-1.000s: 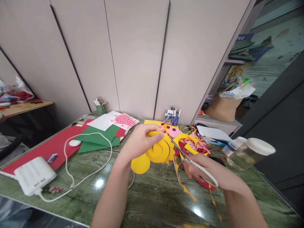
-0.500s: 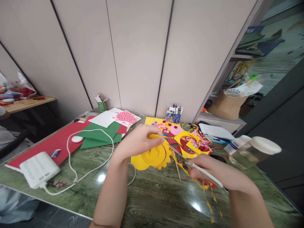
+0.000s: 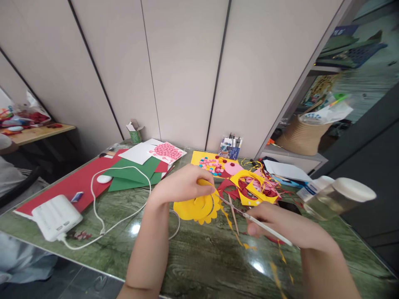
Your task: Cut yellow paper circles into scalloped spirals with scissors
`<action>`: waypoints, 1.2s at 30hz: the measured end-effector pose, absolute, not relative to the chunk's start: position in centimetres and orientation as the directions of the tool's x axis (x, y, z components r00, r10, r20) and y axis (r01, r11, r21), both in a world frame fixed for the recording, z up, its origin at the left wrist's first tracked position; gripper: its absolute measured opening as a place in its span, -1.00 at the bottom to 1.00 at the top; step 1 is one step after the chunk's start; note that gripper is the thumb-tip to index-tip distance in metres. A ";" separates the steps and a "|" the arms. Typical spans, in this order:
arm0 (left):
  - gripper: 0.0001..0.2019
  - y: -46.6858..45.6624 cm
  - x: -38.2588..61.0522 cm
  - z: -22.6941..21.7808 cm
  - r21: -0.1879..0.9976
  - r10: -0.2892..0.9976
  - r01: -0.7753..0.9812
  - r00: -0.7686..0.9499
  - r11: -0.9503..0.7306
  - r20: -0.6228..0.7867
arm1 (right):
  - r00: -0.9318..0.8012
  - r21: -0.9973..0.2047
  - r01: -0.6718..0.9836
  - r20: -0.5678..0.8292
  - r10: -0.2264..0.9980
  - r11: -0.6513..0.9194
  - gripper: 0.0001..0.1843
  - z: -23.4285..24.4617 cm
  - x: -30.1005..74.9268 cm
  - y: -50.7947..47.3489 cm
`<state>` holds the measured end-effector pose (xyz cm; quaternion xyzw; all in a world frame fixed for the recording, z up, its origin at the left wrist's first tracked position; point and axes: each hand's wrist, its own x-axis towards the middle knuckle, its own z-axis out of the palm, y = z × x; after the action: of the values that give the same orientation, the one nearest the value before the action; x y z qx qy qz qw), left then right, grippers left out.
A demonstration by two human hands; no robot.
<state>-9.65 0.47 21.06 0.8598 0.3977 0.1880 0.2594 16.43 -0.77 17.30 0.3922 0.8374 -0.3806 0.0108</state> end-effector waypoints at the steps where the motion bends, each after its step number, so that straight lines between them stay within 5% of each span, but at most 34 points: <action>1: -0.80 0.5 -9.7 21.1 0.590 0.778 0.587 0.618 -0.554 0.115 | -0.691 -0.616 0.669 -0.309 0.653 0.417 -0.64 17.2 16.4 -0.8; 36: -0.83 0.8 -9.5 20.4 0.489 0.689 0.576 0.720 -0.655 0.076 | -0.734 -0.587 0.653 -0.333 0.592 0.479 -0.68 16.7 15.8 -0.8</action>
<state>-9.49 0.84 20.35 0.9006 0.3511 0.1283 0.2216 15.79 -0.83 16.70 0.3622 0.8590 -0.3593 0.0425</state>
